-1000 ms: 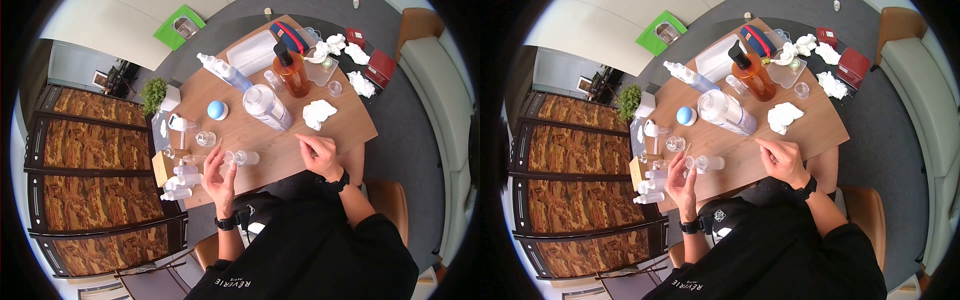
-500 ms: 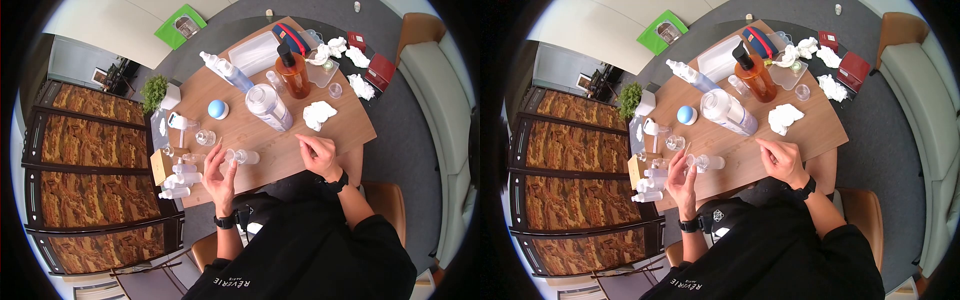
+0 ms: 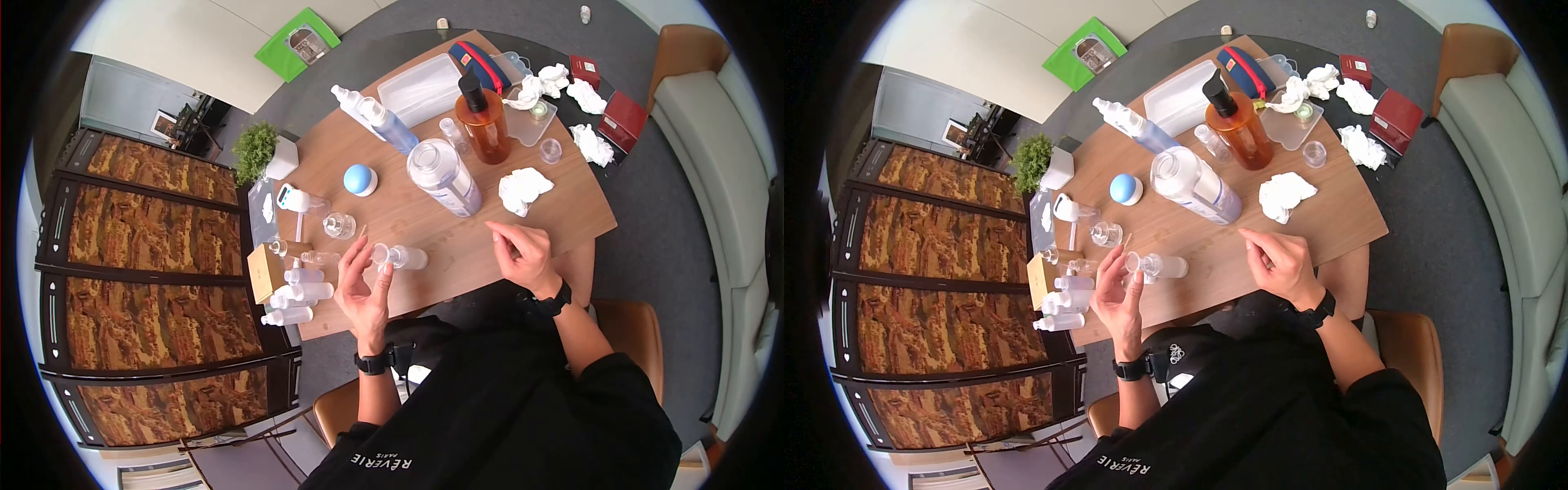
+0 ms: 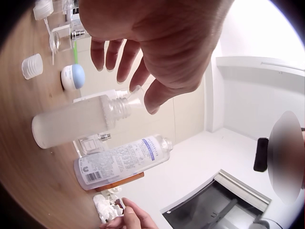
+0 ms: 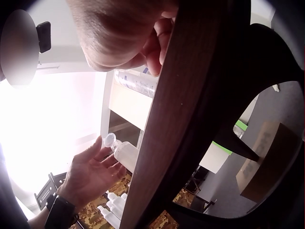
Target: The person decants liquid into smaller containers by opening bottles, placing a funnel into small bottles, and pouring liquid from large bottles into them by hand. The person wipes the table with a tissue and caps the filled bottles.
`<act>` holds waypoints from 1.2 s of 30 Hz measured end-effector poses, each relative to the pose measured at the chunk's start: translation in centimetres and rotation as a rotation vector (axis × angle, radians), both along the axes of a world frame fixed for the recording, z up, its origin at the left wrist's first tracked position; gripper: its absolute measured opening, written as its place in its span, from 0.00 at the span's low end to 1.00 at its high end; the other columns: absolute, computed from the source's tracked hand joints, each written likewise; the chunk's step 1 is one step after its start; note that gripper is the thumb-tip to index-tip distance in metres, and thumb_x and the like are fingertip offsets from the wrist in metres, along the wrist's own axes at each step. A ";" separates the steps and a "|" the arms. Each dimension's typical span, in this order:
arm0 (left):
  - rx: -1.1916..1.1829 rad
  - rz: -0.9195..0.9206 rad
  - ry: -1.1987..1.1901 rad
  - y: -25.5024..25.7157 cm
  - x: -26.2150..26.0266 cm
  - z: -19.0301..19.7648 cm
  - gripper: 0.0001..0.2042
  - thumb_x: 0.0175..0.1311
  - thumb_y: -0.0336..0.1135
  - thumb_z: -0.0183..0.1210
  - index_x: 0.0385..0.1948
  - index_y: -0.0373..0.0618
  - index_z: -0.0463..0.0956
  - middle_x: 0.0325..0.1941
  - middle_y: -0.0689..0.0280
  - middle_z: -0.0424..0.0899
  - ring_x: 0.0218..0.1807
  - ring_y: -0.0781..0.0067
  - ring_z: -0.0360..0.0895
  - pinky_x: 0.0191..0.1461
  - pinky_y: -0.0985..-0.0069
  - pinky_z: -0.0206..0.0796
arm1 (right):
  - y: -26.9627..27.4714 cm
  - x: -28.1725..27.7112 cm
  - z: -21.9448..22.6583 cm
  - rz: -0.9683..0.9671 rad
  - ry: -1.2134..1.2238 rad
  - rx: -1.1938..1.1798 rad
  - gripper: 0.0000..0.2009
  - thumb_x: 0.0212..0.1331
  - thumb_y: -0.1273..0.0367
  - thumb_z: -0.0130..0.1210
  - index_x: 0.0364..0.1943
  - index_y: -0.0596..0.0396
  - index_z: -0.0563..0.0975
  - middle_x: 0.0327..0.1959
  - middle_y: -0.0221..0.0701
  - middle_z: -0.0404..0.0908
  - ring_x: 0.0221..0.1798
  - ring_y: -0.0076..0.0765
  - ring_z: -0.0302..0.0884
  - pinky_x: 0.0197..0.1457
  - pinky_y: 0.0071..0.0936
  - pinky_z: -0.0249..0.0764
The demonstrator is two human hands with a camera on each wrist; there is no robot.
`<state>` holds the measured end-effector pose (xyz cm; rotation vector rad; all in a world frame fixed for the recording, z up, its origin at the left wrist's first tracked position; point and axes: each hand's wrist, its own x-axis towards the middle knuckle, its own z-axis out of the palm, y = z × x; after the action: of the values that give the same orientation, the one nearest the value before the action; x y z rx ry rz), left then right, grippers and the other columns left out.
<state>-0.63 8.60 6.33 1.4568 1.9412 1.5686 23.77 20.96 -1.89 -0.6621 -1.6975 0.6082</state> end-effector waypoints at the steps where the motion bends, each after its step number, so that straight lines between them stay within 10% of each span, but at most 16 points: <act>1: 0.005 -0.004 -0.025 0.0 0.0 -0.1 0.19 0.62 0.30 0.74 0.54 0.38 0.85 0.67 0.51 0.80 0.67 0.60 0.77 0.65 0.65 0.71 | 0.0 0.0 0.0 0.000 -0.001 0.003 0.14 0.58 0.84 0.62 0.48 0.61 0.84 0.21 0.32 0.79 0.17 0.31 0.74 0.22 0.28 0.69; 36: 0.022 -0.025 -0.003 0.1 0.0 -0.5 0.19 0.63 0.27 0.72 0.57 0.36 0.84 0.68 0.51 0.80 0.64 0.64 0.77 0.65 0.67 0.69 | 0.0 -0.2 0.3 0.011 -0.025 0.016 0.13 0.59 0.84 0.61 0.47 0.61 0.84 0.23 0.33 0.81 0.17 0.31 0.74 0.22 0.28 0.70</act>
<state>-0.66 8.73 5.83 1.4804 1.9026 1.5852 23.61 20.95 -1.58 -0.6512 -1.7291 0.5955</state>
